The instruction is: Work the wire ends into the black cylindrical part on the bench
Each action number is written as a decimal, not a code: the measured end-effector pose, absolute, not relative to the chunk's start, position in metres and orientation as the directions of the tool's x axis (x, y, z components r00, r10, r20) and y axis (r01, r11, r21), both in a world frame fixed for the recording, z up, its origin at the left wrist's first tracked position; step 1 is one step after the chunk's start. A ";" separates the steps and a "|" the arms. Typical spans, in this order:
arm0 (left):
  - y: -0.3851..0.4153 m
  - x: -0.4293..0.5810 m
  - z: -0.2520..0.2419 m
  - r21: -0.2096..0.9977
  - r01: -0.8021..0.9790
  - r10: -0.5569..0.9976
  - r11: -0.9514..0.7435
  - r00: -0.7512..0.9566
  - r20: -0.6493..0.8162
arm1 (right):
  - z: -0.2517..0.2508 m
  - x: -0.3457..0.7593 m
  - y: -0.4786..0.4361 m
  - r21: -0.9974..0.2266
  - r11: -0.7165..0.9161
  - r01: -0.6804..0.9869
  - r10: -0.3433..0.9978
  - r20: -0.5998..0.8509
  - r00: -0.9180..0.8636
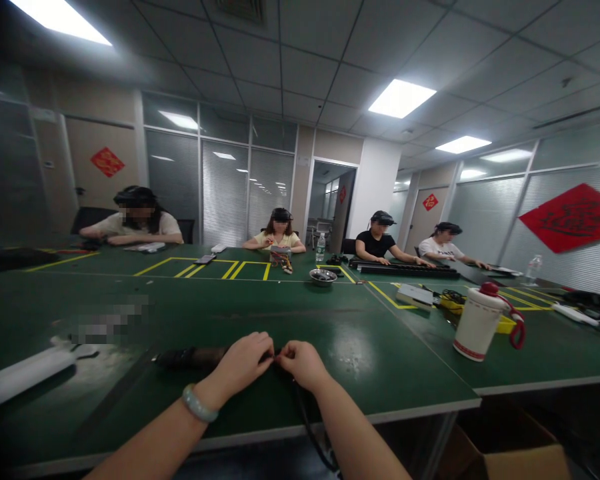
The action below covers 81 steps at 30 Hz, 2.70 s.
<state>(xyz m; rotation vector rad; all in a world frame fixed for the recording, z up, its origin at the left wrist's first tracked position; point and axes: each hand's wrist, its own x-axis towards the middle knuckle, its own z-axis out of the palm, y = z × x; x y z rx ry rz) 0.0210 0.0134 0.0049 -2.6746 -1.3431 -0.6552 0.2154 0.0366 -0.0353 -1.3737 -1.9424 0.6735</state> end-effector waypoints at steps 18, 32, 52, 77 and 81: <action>0.014 0.022 0.004 0.057 0.793 0.739 -0.606 0.535 0.409 | -0.033 0.213 0.034 -0.707 0.290 0.645 0.956 0.187 -0.225; 0.012 0.021 0.004 0.069 0.799 0.749 -0.597 0.524 0.406 | -0.034 0.214 0.036 -0.715 0.341 0.610 0.940 0.243 -0.242; 0.010 0.021 0.007 0.119 0.782 0.752 -0.612 0.528 0.395 | -0.032 0.215 0.033 -0.752 0.316 0.579 0.947 0.208 -0.246; 0.010 0.021 0.008 0.084 0.794 0.757 -0.603 0.535 0.374 | -0.030 0.210 0.034 -0.717 0.293 0.633 0.956 0.210 -0.206; 0.009 0.021 0.010 0.089 0.785 0.747 -0.613 0.540 0.389 | -0.030 0.210 0.036 -0.728 0.294 0.620 0.956 0.209 -0.207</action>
